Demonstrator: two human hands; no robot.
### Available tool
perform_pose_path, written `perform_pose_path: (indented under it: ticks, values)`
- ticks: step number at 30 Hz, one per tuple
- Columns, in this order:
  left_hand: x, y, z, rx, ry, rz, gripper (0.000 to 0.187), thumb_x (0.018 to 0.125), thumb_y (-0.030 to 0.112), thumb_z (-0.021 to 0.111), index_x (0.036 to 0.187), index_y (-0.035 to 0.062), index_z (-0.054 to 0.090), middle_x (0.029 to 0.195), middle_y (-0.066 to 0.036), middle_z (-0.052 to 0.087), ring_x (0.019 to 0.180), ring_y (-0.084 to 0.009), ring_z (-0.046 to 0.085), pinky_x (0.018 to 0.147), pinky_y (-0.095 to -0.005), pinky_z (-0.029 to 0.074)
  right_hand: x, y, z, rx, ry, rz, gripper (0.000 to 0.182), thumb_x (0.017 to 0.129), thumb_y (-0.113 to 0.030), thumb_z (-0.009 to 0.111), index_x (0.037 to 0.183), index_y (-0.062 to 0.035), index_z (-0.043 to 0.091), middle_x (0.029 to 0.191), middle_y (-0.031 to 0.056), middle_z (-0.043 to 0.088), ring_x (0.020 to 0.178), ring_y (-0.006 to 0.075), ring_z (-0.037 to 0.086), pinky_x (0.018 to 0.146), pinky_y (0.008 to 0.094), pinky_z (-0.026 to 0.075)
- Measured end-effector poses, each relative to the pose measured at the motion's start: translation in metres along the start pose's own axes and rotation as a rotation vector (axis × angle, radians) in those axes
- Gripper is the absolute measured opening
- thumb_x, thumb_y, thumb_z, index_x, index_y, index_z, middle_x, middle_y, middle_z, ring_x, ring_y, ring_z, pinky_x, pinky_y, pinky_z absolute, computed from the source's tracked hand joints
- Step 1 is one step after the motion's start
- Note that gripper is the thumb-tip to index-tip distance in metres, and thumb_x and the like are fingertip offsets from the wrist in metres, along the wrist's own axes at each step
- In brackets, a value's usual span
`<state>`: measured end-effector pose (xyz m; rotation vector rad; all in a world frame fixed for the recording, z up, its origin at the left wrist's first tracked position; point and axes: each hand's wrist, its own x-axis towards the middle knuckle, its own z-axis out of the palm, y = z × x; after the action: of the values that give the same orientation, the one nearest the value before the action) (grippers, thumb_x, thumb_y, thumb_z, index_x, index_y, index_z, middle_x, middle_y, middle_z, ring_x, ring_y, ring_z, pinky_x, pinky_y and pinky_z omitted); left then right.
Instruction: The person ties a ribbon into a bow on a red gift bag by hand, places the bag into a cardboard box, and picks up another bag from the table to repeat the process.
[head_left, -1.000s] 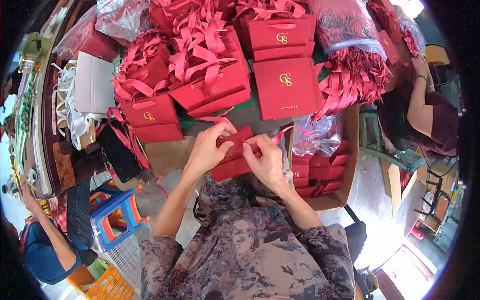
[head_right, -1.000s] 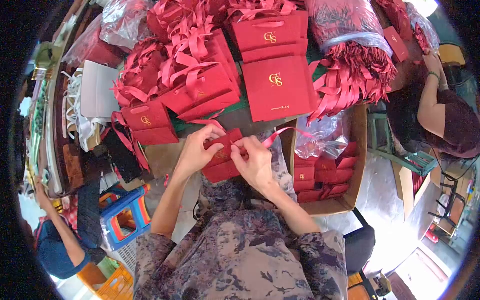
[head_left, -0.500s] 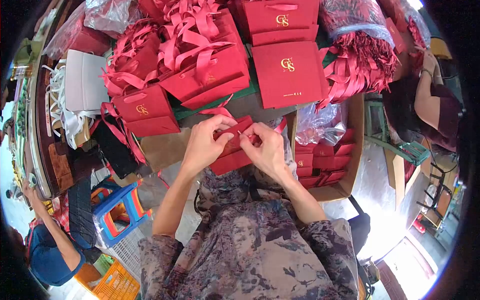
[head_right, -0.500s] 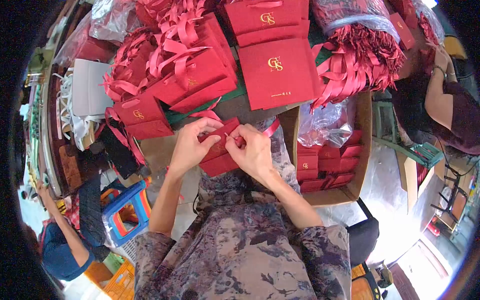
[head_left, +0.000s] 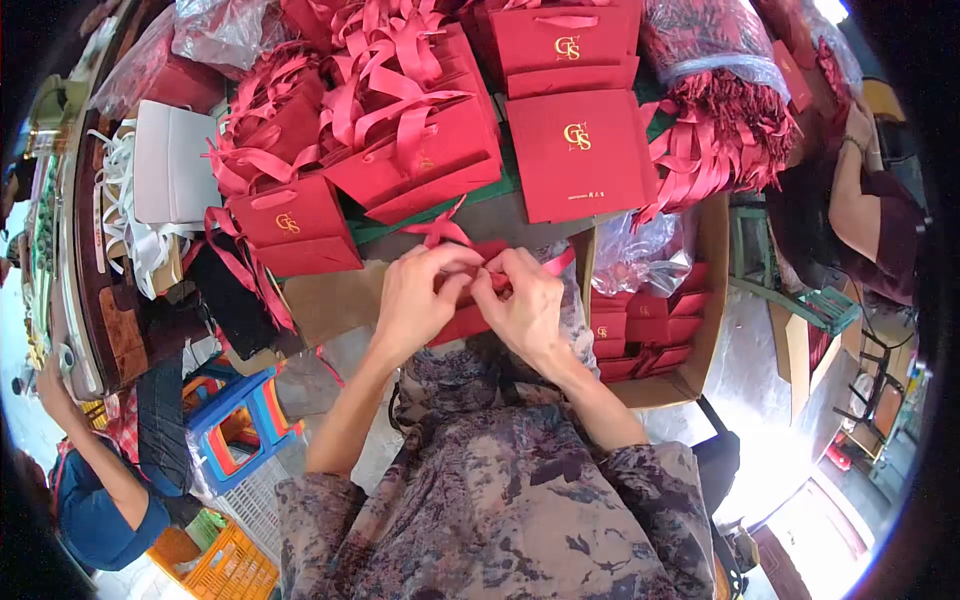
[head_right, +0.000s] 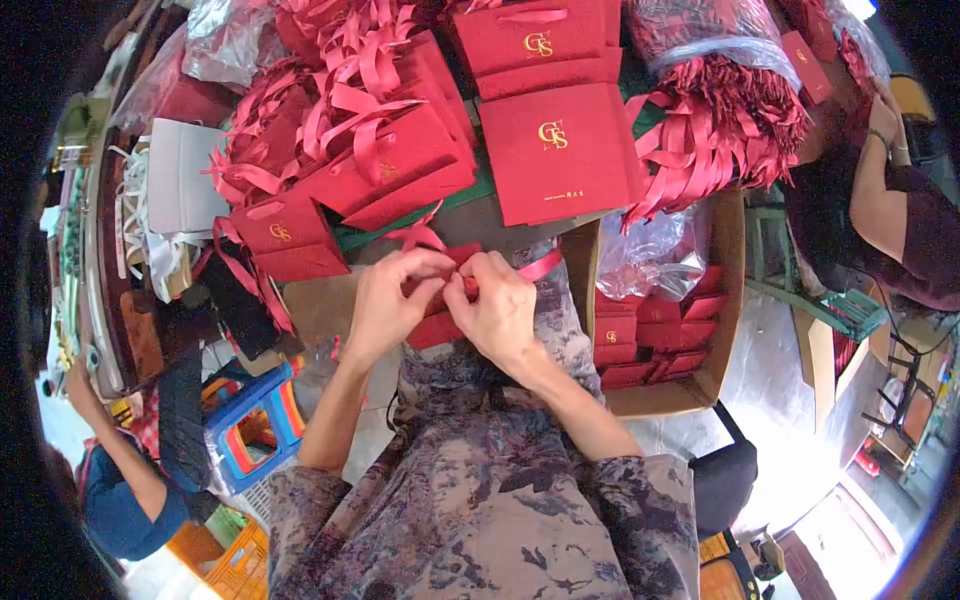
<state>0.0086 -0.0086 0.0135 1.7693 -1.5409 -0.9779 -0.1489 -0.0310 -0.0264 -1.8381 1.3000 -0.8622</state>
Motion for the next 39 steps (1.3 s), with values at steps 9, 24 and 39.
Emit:
perform_pose_path:
  ticks: [9, 24, 39]
  values:
    - [0.000, -0.002, 0.003, 0.019, 0.039, 0.038, 0.016, 0.084, 0.004, 0.069, 0.100, 0.0029, 0.070, 0.090, -0.014, 0.071, 0.084, -0.0293, 0.071, 0.078, -0.0374, 0.054, 0.000, -0.002, -0.013, -0.160, -0.043, -0.075, 0.014, 0.085, -0.015, 0.074, 0.088, -0.0062, 0.063, 0.079, 0.0121, 0.061, 0.069, 0.0334, 0.064, 0.060, 0.0422, 0.051]
    - [-0.018, 0.001, 0.032, 0.330, 0.310, 0.487, 0.013, 0.075, 0.005, 0.074, 0.087, 0.0108, 0.071, 0.080, -0.004, 0.060, 0.075, -0.0240, 0.059, 0.066, -0.0373, 0.043, 0.051, 0.001, -0.062, 0.014, -0.508, -0.212, 0.010, 0.087, -0.008, 0.067, 0.095, -0.0029, 0.070, 0.092, 0.0130, 0.062, 0.087, 0.0311, 0.065, 0.075, 0.0381, 0.052]
    - [-0.015, -0.004, 0.022, 0.250, 0.268, 0.479, 0.009, 0.076, 0.006, 0.074, 0.084, 0.0104, 0.073, 0.084, -0.003, 0.067, 0.079, -0.0244, 0.062, 0.069, -0.0374, 0.046, 0.072, 0.013, -0.053, 0.153, -0.745, -0.299, 0.006, 0.087, -0.009, 0.064, 0.090, -0.0040, 0.063, 0.089, 0.0126, 0.056, 0.087, 0.0321, 0.062, 0.075, 0.0408, 0.049]
